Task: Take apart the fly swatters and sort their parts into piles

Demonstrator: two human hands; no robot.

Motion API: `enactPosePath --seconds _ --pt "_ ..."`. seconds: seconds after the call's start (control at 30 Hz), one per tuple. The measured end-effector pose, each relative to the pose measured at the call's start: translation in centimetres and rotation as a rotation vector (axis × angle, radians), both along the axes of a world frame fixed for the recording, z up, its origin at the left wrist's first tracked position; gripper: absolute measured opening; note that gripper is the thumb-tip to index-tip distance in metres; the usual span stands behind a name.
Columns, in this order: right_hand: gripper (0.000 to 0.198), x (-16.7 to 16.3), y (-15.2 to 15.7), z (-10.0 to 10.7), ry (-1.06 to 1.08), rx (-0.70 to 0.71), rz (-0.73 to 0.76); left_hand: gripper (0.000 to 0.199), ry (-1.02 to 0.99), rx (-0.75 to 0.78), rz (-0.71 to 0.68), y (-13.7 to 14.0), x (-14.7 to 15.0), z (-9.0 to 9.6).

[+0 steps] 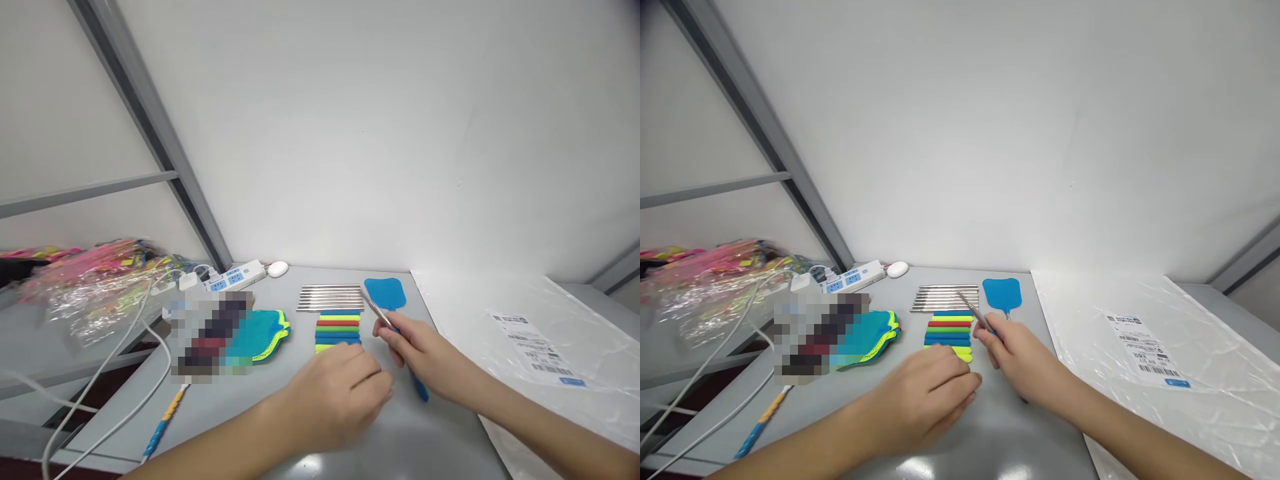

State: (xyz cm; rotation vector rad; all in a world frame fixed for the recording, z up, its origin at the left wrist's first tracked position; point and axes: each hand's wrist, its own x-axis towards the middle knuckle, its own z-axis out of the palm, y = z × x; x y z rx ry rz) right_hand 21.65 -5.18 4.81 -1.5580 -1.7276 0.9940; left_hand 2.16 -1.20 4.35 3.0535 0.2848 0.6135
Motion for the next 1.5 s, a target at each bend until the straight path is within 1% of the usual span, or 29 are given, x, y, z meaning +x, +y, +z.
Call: enactPosePath --seconds 0.03,0.07,0.1,0.13,0.17,0.23,0.3,0.37,0.43,0.53,0.57,0.63,0.77,0.9,0.97,1.07,1.17,1.3,1.4,1.5 --pt "0.028 0.2 -0.1 0.5 -0.076 0.017 0.031 0.023 -0.062 0.156 0.004 0.2 -0.2 0.4" --pt "0.026 0.2 -0.3 0.9 -0.133 0.038 0.066 0.026 -0.098 0.278 0.03 0.4 -0.4 0.7" --pt "0.024 0.0 -0.5 1.2 -0.17 0.052 0.104 0.029 -0.101 0.363 0.072 0.7 -0.3 0.8" --pt "0.024 -0.2 -0.6 1.4 -0.203 0.057 0.134 0.028 -0.07 0.405 0.119 1.0 -0.2 0.9" --pt "0.024 -0.4 -0.7 1.6 -0.248 0.054 0.152 0.023 -0.023 0.416 0.155 1.3 -0.1 0.7" --pt "0.024 -0.7 -0.7 1.7 -0.379 0.006 0.169 0.011 0.068 0.392 0.182 1.9 0.1 0.2" --pt "0.027 -0.5 -0.6 1.7 -0.484 -0.084 0.217 0.018 0.113 0.373 0.181 2.3 0.0 -0.5" --pt "0.031 0.0 -0.5 1.8 -0.499 -0.169 0.287 0.023 0.126 0.383 0.186 2.5 -0.4 -0.9" --pt "0.033 0.5 -0.4 1.7 -0.46 -0.218 0.317 0.023 0.144 0.398 0.19 2.6 -0.9 -1.1" --pt "0.034 1.0 -0.1 1.5 -0.375 -0.268 0.312 0.008 0.189 0.428 0.209 2.7 -1.4 -1.2" --pt "0.034 1.1 0.1 1.5 -0.339 -0.284 0.317 0.009 0.202 0.438 0.216 2.7 -1.4 -1.3" --pt "0.034 1.2 0.6 1.4 -0.262 -0.313 0.332 0.017 0.211 0.45 0.227 2.8 -1.3 -1.6" --pt "0.038 1.5 1.5 1.6 -0.13 -0.42 0.37 0.006 0.181 0.452 0.188 3.2 -0.7 -1.9" --pt "0.043 2.0 2.1 1.3 0.026 -0.598 0.39 0.007 0.152 0.449 0.136 3.6 0.0 -2.1" --pt "0.043 2.2 2.3 1.1 0.098 -0.641 0.381 0.008 0.126 0.442 0.137 3.8 0.3 -2.4" --pt "0.042 2.1 2.3 0.9 0.144 -0.652 0.353 0.008 0.089 0.42 0.149 4.2 0.5 -3.0" --pt "0.042 1.8 2.1 1.0 0.142 -0.659 0.339 0.012 0.09 0.416 0.137 4.4 0.3 -3.4" --pt "0.046 1.5 1.7 1.6 -0.027 -0.626 0.279 0.011 0.102 0.454 0.149 4.3 -0.1 -3.4" --pt "0.047 1.5 1.6 2.0 -0.178 -0.56 0.241 0.011 0.076 0.454 0.196 4.3 -0.1 -3.3" --pt "0.048 1.6 1.5 2.1 -0.273 -0.475 0.206 0.013 0.052 0.452 0.213 4.4 0.2 -3.2"
